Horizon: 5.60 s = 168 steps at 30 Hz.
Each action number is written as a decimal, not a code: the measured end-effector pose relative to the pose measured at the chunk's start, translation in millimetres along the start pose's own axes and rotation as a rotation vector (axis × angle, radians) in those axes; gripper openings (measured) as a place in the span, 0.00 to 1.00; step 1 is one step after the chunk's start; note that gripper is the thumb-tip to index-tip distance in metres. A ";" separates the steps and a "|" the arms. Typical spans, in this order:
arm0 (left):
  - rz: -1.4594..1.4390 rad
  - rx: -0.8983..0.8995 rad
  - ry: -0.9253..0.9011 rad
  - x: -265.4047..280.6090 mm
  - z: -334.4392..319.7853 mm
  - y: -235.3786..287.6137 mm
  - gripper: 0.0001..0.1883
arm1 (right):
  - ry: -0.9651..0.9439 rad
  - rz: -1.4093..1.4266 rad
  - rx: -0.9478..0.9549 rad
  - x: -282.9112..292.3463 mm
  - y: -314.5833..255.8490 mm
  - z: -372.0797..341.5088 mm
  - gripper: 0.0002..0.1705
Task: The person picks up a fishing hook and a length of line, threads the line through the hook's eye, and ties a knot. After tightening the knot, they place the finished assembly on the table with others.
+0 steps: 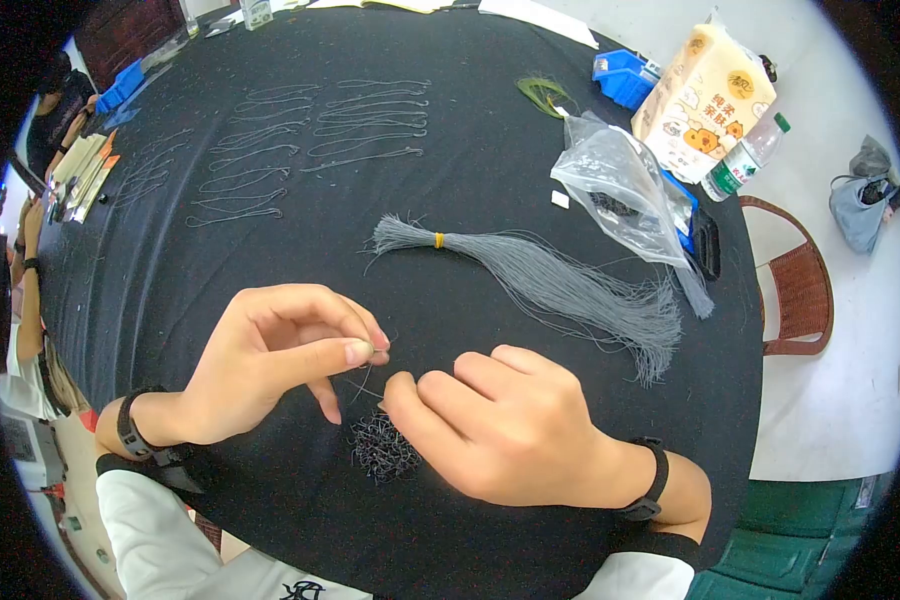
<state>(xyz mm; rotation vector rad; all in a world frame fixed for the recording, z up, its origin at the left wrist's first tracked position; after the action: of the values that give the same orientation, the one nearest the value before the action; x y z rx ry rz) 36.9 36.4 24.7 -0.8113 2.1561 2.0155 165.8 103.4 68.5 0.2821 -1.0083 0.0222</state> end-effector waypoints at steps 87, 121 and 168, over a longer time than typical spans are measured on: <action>0.076 -0.101 -0.103 -8.8 -8.6 0.8 0.04 | 0.326 0.138 -0.047 2.7 11.7 -3.5 0.13; 0.293 -0.288 -0.123 -8.8 -10.3 8.7 0.05 | -0.195 1.151 -0.614 -36.7 29.9 -10.8 0.06; 0.789 -0.820 -0.215 -28.3 -24.9 23.1 0.11 | -0.110 0.981 -0.476 -17.8 27.7 -4.5 0.02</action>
<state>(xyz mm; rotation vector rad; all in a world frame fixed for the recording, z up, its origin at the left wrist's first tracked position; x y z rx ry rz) 58.6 21.7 60.2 0.3440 1.6057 3.2390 155.9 133.2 57.6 -0.6689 -1.1441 0.6513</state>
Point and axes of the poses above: each hand's wrist, its own z-axis towards the middle knuckle, its own x-axis out of the back of the hand, y = z × x, the point moved 6 cm from there along z, towards the middle knuckle, and after that the axes turned 12 degrees about -z, right-handed, at the moved point
